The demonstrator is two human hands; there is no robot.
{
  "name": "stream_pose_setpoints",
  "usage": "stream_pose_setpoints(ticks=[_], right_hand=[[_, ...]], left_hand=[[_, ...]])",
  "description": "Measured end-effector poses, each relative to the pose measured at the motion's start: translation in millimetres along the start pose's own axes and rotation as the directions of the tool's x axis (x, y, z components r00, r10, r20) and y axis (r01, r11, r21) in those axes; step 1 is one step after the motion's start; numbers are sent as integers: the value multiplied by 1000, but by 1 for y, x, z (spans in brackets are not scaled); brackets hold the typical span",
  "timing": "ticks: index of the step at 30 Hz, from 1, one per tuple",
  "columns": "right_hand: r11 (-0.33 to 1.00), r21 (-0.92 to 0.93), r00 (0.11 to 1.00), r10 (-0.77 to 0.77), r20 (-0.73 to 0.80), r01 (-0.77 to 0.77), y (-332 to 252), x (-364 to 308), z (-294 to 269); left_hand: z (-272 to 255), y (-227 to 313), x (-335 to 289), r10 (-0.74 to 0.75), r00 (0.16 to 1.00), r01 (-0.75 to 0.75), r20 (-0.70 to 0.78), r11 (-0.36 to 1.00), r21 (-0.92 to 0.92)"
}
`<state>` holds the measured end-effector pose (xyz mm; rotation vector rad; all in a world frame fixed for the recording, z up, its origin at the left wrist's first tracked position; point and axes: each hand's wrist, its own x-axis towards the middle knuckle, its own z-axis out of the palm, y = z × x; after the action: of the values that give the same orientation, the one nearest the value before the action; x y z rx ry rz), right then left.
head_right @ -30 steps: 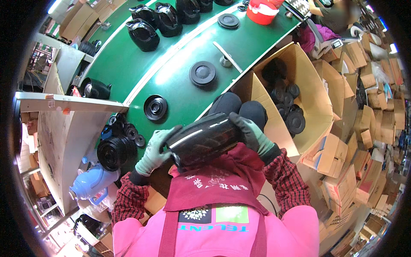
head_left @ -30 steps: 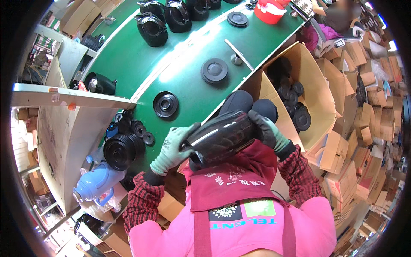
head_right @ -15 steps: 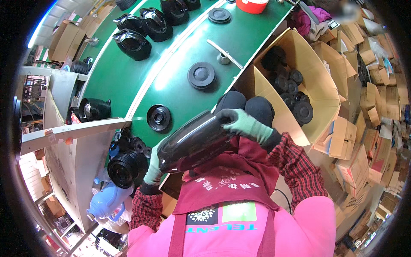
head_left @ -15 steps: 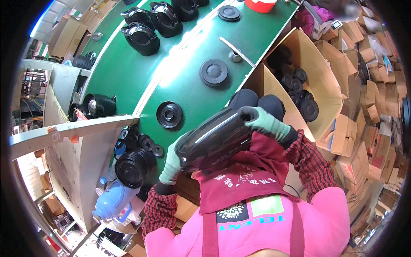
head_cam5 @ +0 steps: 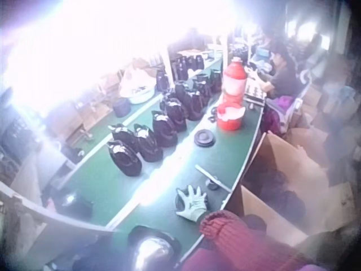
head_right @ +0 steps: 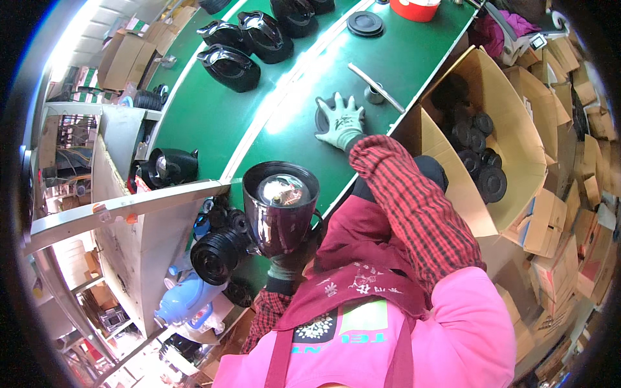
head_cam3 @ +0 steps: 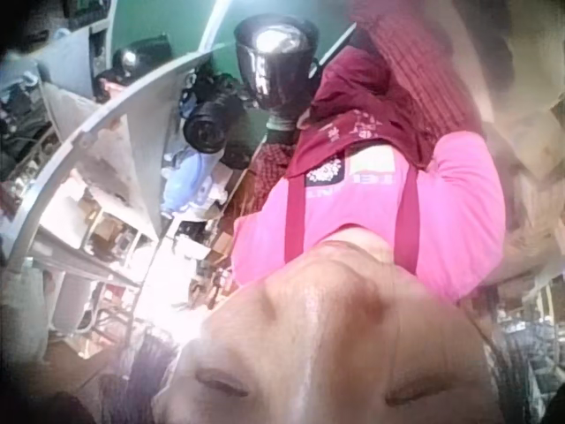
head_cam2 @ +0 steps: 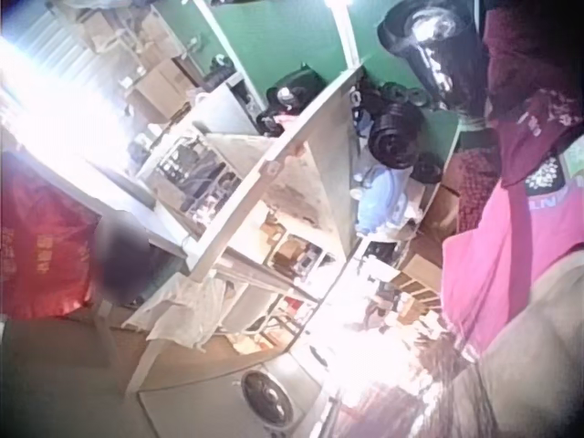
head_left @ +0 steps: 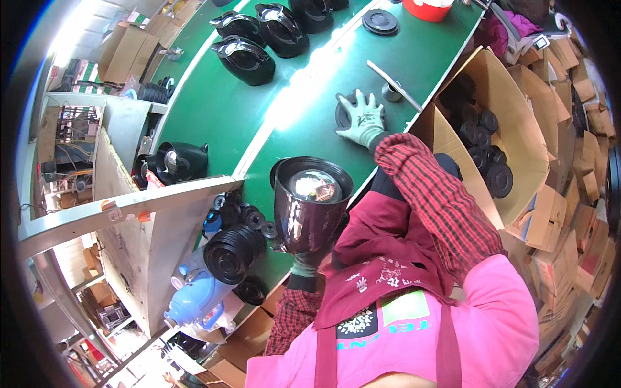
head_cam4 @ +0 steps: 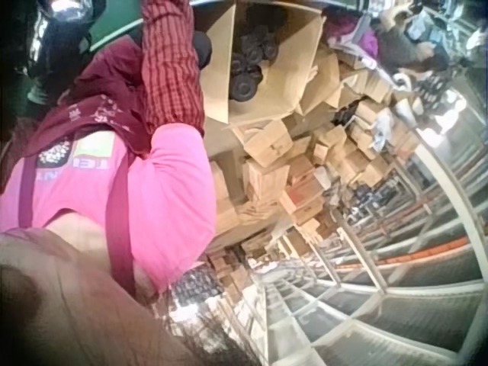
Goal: The person assembles black kettles at a workstation. They pick up kettle bodies and lids, insert a metal filter into the body, and screw the lid on. Completed kettles are placed on the green table, and lids are stored in a cardboard box.
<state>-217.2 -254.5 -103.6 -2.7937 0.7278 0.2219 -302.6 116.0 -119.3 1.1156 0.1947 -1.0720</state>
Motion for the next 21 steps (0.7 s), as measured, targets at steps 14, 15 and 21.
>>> stream_pose_setpoints(ticks=[14,15,21], right_hand=[[28,929,868,-368,-333,369,45,-221,-101],[17,936,880,-348,-325,352,46,-226,-102],[105,890,863,-319,-393,444,49,-243,-107]], left_hand=[[55,60,5,141,904,-341,404,807,482],[59,62,3,143,894,-368,424,776,512],[82,57,1,170,833,-501,526,633,589]])
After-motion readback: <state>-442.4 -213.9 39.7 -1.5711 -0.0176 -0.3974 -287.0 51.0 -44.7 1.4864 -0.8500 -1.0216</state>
